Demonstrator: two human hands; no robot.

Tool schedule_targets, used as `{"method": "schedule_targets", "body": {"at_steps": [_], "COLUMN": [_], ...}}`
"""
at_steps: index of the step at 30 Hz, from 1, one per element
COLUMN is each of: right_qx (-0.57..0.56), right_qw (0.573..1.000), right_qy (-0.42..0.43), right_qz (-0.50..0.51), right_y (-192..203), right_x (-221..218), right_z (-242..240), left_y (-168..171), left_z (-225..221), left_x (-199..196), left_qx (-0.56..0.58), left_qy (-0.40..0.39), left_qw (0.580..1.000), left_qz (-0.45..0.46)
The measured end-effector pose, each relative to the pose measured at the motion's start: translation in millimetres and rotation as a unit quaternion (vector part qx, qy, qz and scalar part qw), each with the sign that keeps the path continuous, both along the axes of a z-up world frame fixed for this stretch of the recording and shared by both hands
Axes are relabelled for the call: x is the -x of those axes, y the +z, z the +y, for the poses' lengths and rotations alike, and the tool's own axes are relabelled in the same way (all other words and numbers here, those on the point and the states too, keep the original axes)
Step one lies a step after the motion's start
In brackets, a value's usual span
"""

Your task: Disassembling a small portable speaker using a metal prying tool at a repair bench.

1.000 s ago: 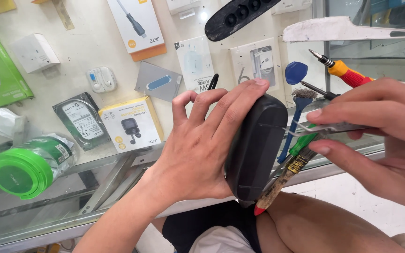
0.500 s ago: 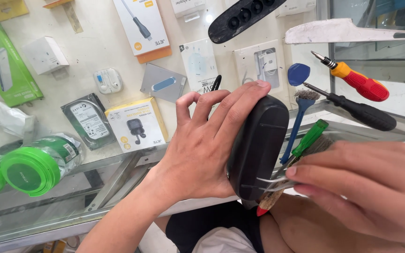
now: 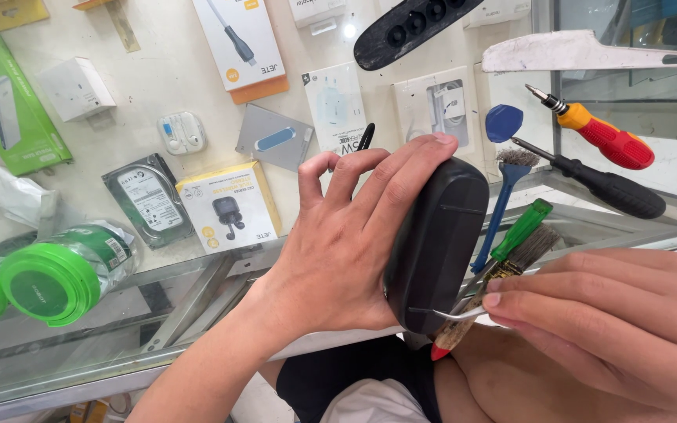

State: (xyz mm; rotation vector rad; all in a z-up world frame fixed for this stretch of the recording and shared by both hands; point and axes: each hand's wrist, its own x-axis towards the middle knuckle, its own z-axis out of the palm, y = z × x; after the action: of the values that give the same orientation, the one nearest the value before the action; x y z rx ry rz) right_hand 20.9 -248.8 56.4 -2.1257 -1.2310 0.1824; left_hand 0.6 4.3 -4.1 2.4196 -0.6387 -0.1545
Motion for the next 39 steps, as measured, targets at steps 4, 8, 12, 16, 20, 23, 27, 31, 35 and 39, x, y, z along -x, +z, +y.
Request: {"method": "schedule_targets", "body": {"at_steps": [4, 8, 12, 16, 20, 23, 27, 31, 35, 39], "right_qx": [0.050, 0.020, 0.001, -0.021, -0.014, -0.020, -0.015, -0.010, -0.031, -0.037], "right_qw": [0.998, 0.995, 0.993, 0.994, 0.994, 0.994, 0.994, 0.995, 0.995, 0.993], "right_qy": [-0.006, -0.087, -0.113, -0.099, -0.096, -0.093, -0.090, -0.081, -0.083, -0.106], "right_qz": [0.036, 0.044, 0.042, 0.040, 0.049, 0.053, 0.054, 0.056, 0.048, 0.035], "right_y": [4.2, -12.8, -17.1, -16.0, -15.4, -15.4, -15.1, -15.6, -18.1, -19.3], "right_x": [1.7, 8.3, 8.5, 6.8, 5.7, 7.2, 8.1, 7.7, 7.5, 9.4], "right_z": [-14.0, -33.8, -31.7, -27.5, -24.1, -22.2, -21.6, -22.0, -21.9, -21.6], "left_y": [1.3, 5.2, 13.6, 18.4, 19.8, 19.7, 17.3, 15.3, 18.5, 13.6], "left_z": [0.2, 3.6, 5.4, 5.7, 4.7, 4.3, 4.4, 4.6, 3.7, 11.2], "left_x": [-1.6, -5.7, -8.6, -10.5, -10.5, -10.4, -9.1, -8.2, -9.1, -9.1], "left_qx": [0.012, 0.125, 0.226, 0.234, 0.255, 0.254, 0.237, 0.232, 0.234, 0.296], "left_qy": [0.005, 0.004, 0.026, 0.027, 0.022, 0.020, 0.026, 0.036, 0.041, 0.019], "left_qw": [1.000, 0.992, 0.971, 0.969, 0.965, 0.965, 0.970, 0.971, 0.970, 0.950], "left_qz": [0.000, 0.029, 0.073, 0.068, 0.063, 0.066, 0.053, 0.050, 0.055, 0.096]}}
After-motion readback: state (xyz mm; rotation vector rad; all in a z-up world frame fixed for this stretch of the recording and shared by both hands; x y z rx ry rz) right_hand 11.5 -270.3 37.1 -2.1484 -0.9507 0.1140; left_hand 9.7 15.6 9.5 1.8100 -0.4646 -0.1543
